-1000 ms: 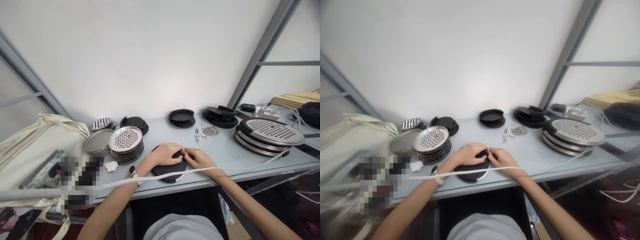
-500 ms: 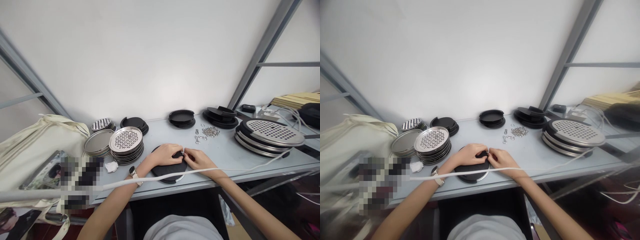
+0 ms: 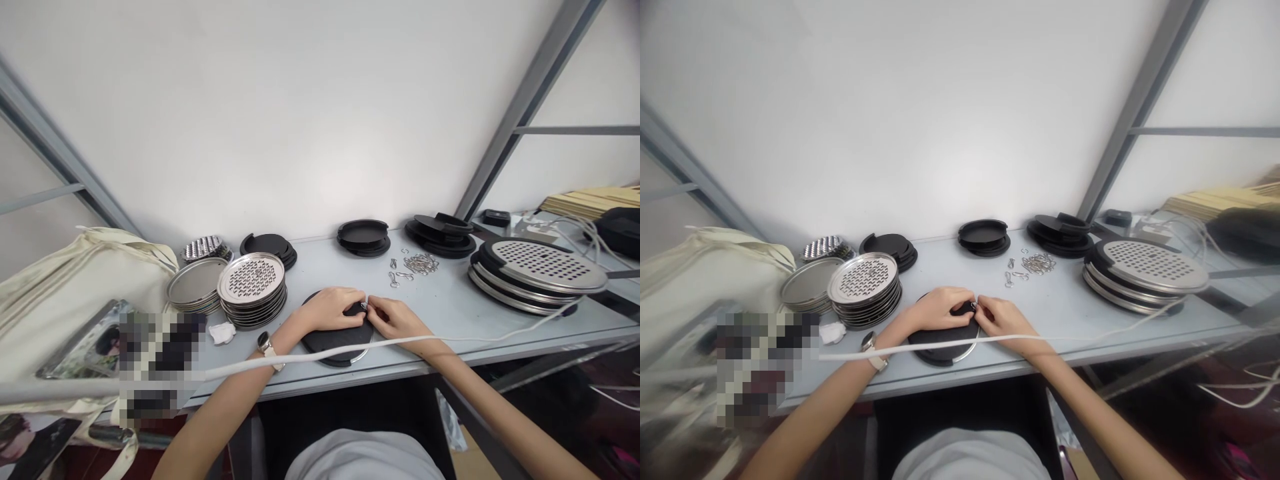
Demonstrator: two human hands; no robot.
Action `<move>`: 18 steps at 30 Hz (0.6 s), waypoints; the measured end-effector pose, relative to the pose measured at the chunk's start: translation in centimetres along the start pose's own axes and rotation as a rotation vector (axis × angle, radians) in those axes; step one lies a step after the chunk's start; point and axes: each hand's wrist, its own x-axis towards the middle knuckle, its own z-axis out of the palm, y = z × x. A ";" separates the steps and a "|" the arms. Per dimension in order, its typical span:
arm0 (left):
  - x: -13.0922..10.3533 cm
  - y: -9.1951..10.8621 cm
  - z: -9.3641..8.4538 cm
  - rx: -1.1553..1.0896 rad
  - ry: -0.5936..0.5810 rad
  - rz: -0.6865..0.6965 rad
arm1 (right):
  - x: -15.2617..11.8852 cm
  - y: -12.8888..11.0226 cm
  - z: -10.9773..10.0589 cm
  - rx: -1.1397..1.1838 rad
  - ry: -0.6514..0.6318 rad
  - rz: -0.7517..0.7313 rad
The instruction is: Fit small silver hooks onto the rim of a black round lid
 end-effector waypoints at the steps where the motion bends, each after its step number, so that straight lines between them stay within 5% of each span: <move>1: 0.0 0.0 0.0 0.001 -0.001 0.000 | 0.0 0.0 0.0 0.000 -0.002 0.000; 18: 0.0 0.0 0.4 0.071 0.008 -0.014 | 0.1 -0.3 -0.2 -0.041 -0.023 -0.007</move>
